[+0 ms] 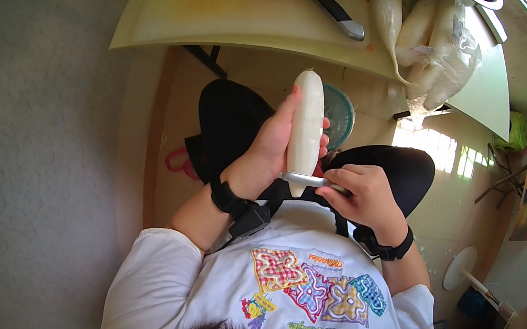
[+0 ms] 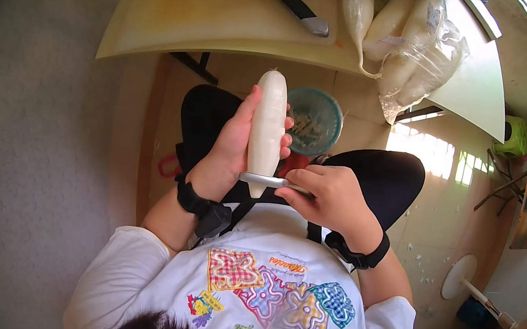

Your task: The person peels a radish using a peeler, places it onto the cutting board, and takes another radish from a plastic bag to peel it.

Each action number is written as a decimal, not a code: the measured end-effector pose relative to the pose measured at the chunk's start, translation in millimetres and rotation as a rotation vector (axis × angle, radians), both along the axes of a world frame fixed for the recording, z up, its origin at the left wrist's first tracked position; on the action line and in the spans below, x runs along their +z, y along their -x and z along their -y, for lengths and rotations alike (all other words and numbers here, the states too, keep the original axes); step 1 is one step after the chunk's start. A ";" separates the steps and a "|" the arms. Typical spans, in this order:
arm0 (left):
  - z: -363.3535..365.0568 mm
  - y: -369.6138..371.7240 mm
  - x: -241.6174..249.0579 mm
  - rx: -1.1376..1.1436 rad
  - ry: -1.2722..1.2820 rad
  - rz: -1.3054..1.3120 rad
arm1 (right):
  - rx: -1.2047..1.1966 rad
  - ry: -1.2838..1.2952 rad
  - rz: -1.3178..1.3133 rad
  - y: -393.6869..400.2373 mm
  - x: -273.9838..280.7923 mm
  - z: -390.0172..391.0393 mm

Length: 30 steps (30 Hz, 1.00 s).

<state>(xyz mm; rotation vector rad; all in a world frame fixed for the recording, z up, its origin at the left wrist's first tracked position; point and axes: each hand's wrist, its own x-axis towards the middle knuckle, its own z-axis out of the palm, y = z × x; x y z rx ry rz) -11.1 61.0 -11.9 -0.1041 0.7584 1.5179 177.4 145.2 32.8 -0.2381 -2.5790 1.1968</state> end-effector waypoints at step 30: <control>2.5 -11.0 5.9 -0.068 -0.006 -0.016 | -0.141 -0.113 -0.003 -2.8 -5.1 -10.9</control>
